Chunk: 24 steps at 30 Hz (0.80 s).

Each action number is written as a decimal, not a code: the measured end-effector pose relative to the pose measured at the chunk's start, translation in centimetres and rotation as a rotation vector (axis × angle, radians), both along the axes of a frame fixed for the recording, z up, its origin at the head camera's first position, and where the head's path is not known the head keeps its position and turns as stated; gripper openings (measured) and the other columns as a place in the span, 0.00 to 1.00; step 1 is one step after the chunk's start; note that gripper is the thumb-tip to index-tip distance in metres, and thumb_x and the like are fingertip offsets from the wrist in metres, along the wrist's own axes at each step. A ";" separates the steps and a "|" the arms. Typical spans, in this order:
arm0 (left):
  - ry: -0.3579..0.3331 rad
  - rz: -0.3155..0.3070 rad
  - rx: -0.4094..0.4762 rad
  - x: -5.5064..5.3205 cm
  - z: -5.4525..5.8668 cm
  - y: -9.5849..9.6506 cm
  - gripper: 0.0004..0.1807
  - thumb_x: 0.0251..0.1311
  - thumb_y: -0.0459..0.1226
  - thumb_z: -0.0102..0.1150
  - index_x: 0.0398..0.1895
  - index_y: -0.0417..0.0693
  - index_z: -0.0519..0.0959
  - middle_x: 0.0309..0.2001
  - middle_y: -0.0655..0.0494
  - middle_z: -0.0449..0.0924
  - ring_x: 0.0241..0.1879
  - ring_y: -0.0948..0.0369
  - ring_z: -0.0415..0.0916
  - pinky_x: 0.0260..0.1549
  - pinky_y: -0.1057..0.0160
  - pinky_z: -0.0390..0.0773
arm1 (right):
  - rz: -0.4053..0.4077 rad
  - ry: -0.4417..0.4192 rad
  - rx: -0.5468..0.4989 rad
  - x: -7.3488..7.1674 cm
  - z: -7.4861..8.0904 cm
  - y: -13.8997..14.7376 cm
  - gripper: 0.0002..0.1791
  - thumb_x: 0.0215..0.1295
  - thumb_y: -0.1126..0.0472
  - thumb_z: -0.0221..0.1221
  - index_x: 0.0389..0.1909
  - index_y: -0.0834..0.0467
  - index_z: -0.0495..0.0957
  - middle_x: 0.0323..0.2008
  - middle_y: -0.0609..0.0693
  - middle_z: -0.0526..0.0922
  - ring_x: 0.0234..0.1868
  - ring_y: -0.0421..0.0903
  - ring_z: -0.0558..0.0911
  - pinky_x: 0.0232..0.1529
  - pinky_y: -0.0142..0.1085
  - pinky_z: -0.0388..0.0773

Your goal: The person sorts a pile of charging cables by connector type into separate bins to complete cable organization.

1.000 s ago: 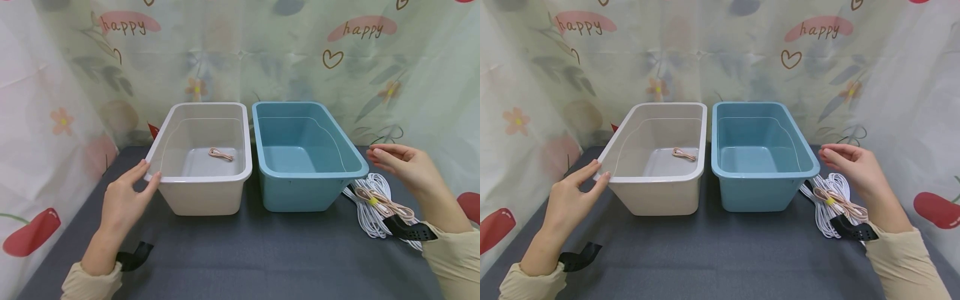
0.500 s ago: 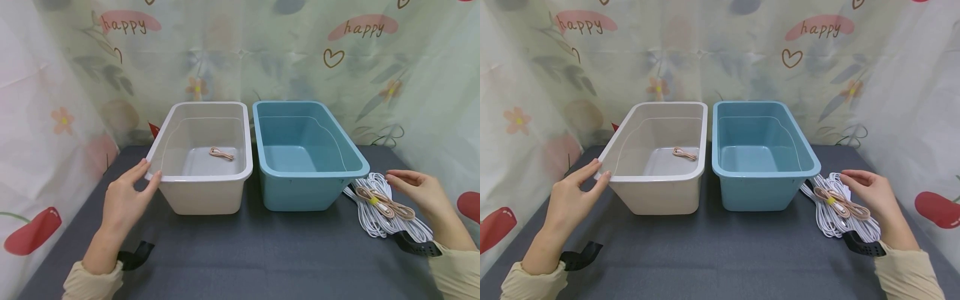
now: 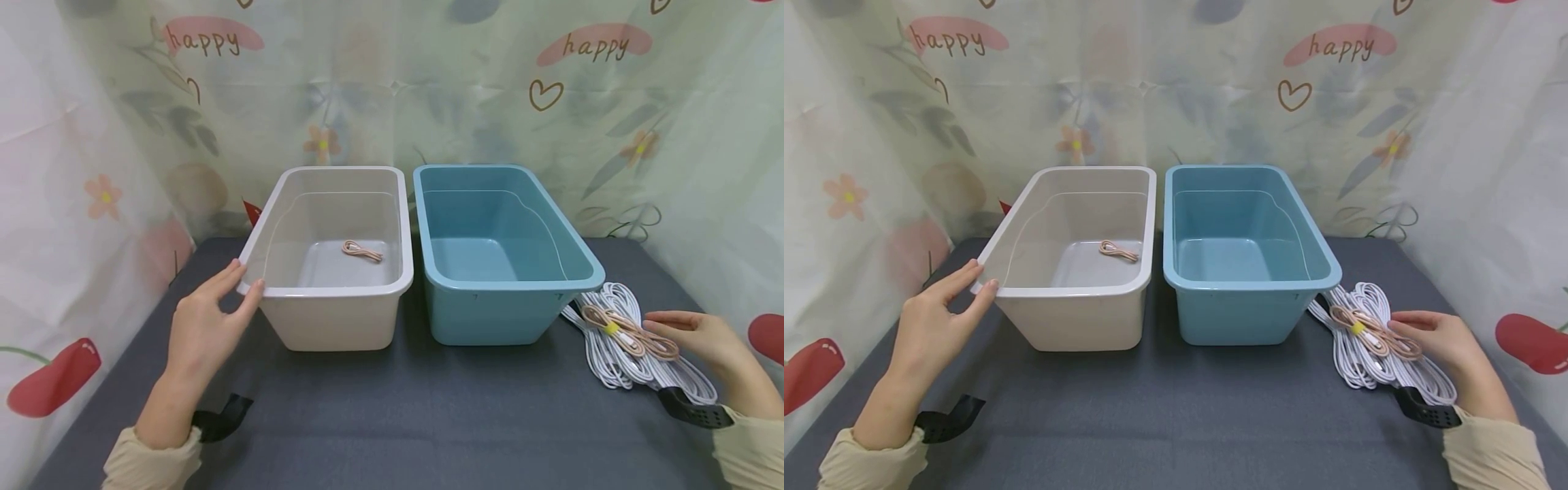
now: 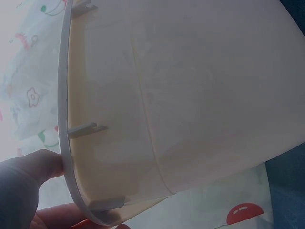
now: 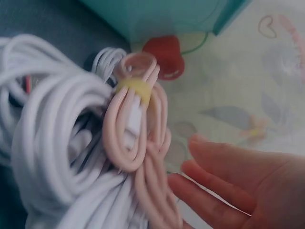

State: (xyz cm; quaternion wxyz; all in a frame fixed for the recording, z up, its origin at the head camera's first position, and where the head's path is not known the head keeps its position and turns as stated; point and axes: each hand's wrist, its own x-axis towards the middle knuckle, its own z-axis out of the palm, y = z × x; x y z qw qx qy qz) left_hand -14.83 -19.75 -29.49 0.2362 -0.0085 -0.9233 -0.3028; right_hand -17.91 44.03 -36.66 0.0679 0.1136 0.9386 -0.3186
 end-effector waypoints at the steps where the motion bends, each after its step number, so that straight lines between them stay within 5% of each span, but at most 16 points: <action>1: 0.000 0.000 0.000 0.0 0.0 0.0 0.27 0.62 0.48 0.54 0.60 0.43 0.72 0.62 0.45 0.70 0.61 0.42 0.68 0.52 0.39 0.72 | 0.010 -0.017 0.009 0.0 -0.1 0.2 0.43 0.63 0.38 0.51 0.61 0.74 0.63 0.59 0.76 0.66 0.58 0.72 0.62 0.48 0.65 0.65; 10: -0.008 0.002 0.005 0.0 0.0 0.0 0.27 0.62 0.48 0.54 0.60 0.42 0.72 0.63 0.45 0.70 0.61 0.42 0.68 0.51 0.39 0.73 | 0.059 -0.067 0.077 0.0 -0.3 1.1 0.40 0.63 0.40 0.53 0.57 0.74 0.67 0.54 0.76 0.71 0.51 0.67 0.71 0.40 0.50 0.74; 24: 0.002 -0.001 0.006 0.0 -0.1 0.0 0.27 0.62 0.48 0.54 0.61 0.43 0.72 0.63 0.45 0.70 0.61 0.42 0.68 0.51 0.39 0.73 | 0.047 -0.063 0.095 0.1 0.4 0.8 0.37 0.62 0.41 0.55 0.52 0.73 0.73 0.46 0.71 0.79 0.41 0.52 0.75 0.35 0.42 0.74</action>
